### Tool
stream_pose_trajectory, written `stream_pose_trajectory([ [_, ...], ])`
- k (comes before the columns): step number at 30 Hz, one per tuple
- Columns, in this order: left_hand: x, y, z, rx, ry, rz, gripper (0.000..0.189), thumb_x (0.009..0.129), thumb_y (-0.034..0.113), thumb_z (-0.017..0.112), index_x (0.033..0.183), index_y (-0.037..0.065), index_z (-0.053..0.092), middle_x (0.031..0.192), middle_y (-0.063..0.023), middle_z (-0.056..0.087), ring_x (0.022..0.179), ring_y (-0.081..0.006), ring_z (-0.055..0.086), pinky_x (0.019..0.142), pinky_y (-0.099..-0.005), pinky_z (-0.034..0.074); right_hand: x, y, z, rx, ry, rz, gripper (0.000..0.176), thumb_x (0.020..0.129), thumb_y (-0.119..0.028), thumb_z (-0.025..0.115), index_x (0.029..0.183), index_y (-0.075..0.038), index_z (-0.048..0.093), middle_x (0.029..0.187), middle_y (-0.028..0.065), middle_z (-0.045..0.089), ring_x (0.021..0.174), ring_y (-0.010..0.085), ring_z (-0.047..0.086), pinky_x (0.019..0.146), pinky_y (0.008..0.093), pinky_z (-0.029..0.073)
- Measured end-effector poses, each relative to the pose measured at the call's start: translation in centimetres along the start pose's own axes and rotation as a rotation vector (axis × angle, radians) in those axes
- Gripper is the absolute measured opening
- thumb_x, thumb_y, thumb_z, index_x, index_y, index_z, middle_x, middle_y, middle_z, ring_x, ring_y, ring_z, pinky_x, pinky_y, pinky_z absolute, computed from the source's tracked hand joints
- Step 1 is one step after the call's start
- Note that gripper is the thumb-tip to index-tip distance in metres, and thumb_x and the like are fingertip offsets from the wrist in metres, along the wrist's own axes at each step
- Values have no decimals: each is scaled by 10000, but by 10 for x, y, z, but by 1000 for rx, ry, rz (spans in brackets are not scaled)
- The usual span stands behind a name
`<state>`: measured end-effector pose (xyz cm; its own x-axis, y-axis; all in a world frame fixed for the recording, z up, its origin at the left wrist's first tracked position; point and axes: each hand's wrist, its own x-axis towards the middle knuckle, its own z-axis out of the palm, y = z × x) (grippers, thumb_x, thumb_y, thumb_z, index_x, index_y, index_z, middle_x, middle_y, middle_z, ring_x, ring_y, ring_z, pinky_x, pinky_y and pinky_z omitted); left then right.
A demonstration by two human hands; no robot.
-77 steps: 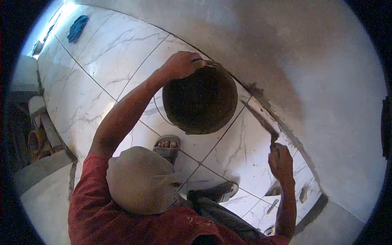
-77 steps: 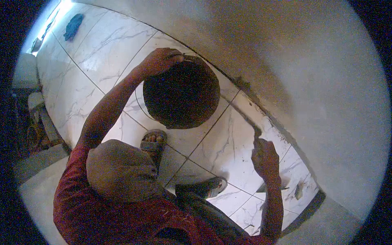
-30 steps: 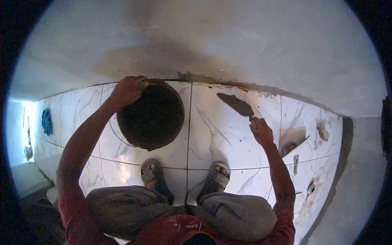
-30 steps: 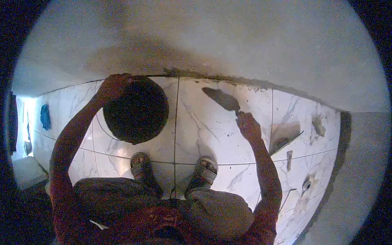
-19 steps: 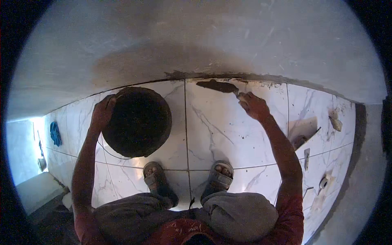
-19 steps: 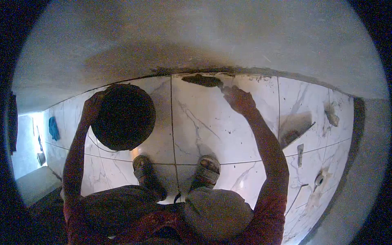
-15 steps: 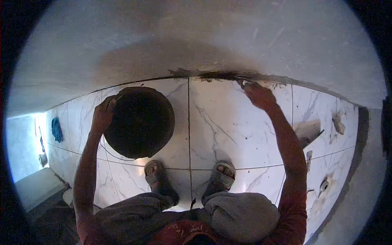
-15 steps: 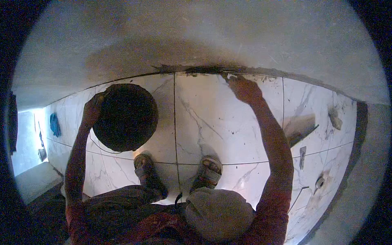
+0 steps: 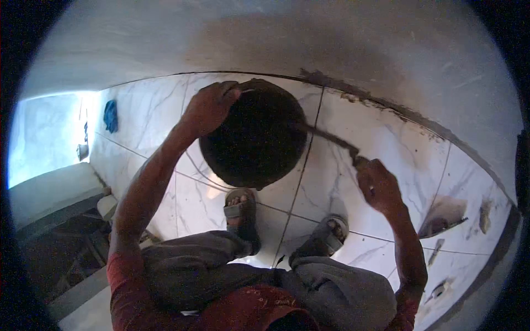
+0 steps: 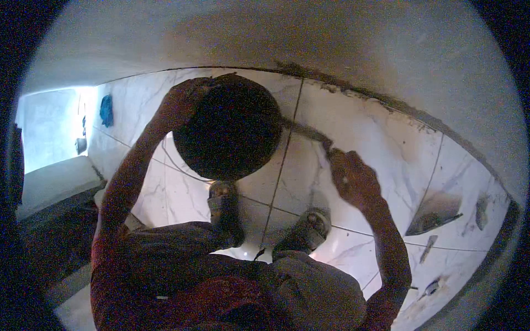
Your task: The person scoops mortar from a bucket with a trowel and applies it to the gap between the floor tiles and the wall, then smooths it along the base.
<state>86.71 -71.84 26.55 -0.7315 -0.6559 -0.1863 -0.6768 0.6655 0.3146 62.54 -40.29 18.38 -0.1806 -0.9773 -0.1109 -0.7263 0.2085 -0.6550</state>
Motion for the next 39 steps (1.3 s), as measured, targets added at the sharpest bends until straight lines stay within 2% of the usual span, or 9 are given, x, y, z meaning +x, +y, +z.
stream_pose_trajectory([
  [2, 6, -6, 11, 48, -68, 121, 357, 929, 304, 407, 1095, 14, 532, 1015, -213, 580, 966, -392, 549, 853, -450, 421, 8, -13, 25, 18, -47, -228, 261, 817, -91, 536, 1066, -28, 496, 883, 185, 538, 728, 340, 580, 601, 401, 490],
  [6, -4, 27, 7, -16, -19, 69, 340, 929, 276, 403, 1111, 13, 517, 1006, -228, 576, 969, -388, 549, 871, -461, 410, 28, -60, 26, 130, -152, -171, 295, 832, -109, 520, 1109, -33, 453, 940, 212, 515, 741, 361, 578, 617, 426, 490],
  [12, -3, 25, 12, -39, -57, 69, 347, 920, 266, 420, 1106, -15, 502, 979, -243, 575, 955, -393, 555, 837, -457, 434, 49, -66, 26, -106, -236, -39, 308, 815, -86, 515, 1110, -40, 439, 938, 179, 458, 738, 355, 571, 614, 429, 506],
  [14, -5, 30, 12, -44, -76, 102, 346, 918, 265, 422, 1092, -24, 498, 966, -244, 575, 950, -394, 556, 827, -457, 438, 48, -58, 27, -350, 44, -300, 304, 774, -72, 554, 1063, -36, 468, 916, 153, 443, 680, 301, 570, 566, 376, 518],
  [21, 4, 50, 25, -74, -115, 121, 345, 913, 262, 433, 1025, -59, 489, 917, -257, 576, 910, -402, 565, 801, -470, 438, 74, -57, 32, -621, 212, -360, 242, 720, -79, 585, 954, -44, 537, 881, 134, 485, 676, 225, 576, 608, 360, 508],
  [28, -3, 58, 37, -5, -15, 257, 343, 915, 265, 424, 1017, -53, 501, 916, -257, 579, 877, -409, 569, 765, -468, 452, 84, -91, 29, -601, -43, -451, 266, 708, -131, 575, 948, -21, 548, 820, 115, 584, 686, 231, 593, 619, 381, 497],
  [30, -8, 61, 30, -103, -38, 147, 327, 908, 254, 430, 1018, -45, 504, 910, -248, 580, 870, -407, 569, 750, -463, 456, 78, -96, 31, -587, -91, -421, 264, 712, -138, 572, 947, -23, 550, 821, 110, 583, 683, 236, 593, 622, 399, 497],
  [32, -15, 58, 27, -133, -40, 148, 321, 904, 247, 433, 1025, -42, 505, 918, -244, 581, 874, -405, 567, 755, -463, 453, 69, -99, 37, -514, -162, -593, 275, 724, -141, 559, 964, -5, 551, 807, 128, 580, 690, 255, 600, 576, 395, 507],
  [39, -35, 68, 27, -194, -40, 180, 303, 896, 225, 440, 1065, -15, 513, 957, -235, 580, 907, -404, 557, 794, -455, 439, 63, -92, 44, -306, -297, -394, 300, 775, -126, 531, 1062, -45, 554, 861, 164, 602, 815, 319, 615, 672, 433, 513],
])
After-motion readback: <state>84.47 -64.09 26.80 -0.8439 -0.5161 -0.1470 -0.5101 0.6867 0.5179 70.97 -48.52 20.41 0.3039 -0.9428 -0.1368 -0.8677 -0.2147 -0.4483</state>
